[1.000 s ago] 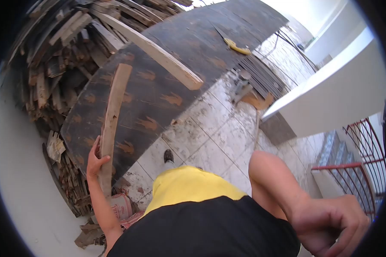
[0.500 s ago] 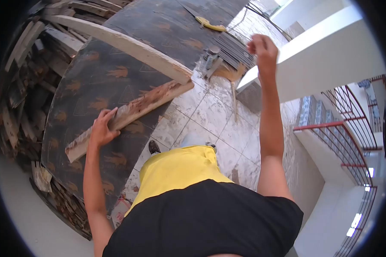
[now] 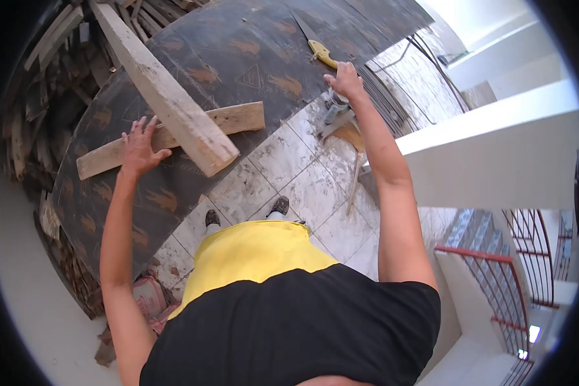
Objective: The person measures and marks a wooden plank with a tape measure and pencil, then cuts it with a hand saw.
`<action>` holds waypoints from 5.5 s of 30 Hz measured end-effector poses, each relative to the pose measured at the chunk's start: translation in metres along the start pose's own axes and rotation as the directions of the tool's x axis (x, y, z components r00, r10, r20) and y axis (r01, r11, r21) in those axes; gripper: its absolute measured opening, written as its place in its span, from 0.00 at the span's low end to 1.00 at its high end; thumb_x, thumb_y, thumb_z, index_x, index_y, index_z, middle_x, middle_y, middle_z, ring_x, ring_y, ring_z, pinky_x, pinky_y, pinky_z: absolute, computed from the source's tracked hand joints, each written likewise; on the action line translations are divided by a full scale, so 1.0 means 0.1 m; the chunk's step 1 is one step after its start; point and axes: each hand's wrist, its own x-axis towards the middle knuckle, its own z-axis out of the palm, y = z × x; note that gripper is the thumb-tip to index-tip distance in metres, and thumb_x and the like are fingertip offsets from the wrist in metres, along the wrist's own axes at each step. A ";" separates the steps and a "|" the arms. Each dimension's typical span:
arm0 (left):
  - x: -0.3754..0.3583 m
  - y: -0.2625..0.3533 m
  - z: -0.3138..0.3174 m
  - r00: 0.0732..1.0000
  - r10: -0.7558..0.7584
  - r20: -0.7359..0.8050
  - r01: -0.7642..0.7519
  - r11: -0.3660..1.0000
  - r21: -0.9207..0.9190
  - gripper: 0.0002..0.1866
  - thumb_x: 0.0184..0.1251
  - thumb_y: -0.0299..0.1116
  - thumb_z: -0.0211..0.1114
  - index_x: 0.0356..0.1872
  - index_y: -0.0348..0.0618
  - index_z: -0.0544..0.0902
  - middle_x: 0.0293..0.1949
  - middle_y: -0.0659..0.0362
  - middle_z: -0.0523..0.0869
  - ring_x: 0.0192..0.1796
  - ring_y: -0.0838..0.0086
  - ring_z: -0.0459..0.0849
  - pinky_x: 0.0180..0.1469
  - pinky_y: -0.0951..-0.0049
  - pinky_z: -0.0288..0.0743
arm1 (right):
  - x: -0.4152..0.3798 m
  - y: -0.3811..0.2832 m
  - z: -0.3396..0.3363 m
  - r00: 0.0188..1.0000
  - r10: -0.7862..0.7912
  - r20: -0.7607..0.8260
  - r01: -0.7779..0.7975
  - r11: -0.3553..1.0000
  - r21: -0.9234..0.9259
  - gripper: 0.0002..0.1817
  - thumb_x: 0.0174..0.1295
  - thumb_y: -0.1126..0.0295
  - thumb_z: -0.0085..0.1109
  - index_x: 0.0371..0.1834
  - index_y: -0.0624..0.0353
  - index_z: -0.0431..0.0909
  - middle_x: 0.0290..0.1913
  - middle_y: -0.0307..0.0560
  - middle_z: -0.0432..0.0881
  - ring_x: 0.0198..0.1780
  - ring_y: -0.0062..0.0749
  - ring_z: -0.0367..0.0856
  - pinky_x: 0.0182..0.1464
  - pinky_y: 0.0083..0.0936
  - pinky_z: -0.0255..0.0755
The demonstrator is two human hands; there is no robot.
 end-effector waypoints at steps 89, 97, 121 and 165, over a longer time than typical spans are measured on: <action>-3.32 0.85 -0.62 0.388 -0.115 -0.915 -0.314 0.917 -0.248 0.33 0.55 0.27 0.79 0.59 0.42 0.69 0.56 0.53 0.80 0.56 0.67 0.80 0.62 0.62 0.75 | -5.04 -0.49 -0.41 0.950 0.013 0.311 -0.307 -0.122 0.944 0.08 0.72 0.67 0.58 0.46 0.59 0.74 0.18 0.31 0.67 0.15 0.15 0.64 0.18 0.20 0.65; -3.80 -0.97 -2.46 -0.036 -0.861 -0.508 -0.658 0.403 -0.636 0.39 0.53 0.34 0.83 0.61 0.23 0.71 0.62 0.46 0.78 0.61 0.58 0.79 0.66 0.54 0.74 | -4.74 -0.64 -0.27 0.960 -0.021 0.278 -0.278 -0.124 0.953 0.15 0.77 0.59 0.47 0.39 0.59 0.71 0.18 0.33 0.67 0.16 0.16 0.64 0.20 0.19 0.63; -4.81 -3.41 1.25 -0.339 -0.697 0.631 0.112 -0.696 -0.709 0.37 0.62 0.56 0.70 0.66 0.45 0.73 0.64 0.49 0.76 0.66 0.55 0.75 0.64 0.47 0.73 | -3.70 -1.57 -0.40 0.974 0.120 0.191 -0.213 0.209 0.955 0.22 0.78 0.60 0.50 0.68 0.60 0.73 0.19 0.32 0.69 0.19 0.12 0.63 0.20 0.15 0.56; -2.11 -2.25 -2.96 0.598 -0.238 -0.765 -0.801 -0.197 -0.565 0.33 0.67 0.52 0.64 0.60 0.31 0.75 0.48 0.49 0.83 0.47 0.64 0.83 0.50 0.62 0.77 | -3.43 -1.85 -0.22 0.999 -0.010 0.031 -0.028 0.250 0.968 0.21 0.77 0.62 0.49 0.65 0.64 0.75 0.25 0.33 0.72 0.17 0.11 0.64 0.16 0.14 0.57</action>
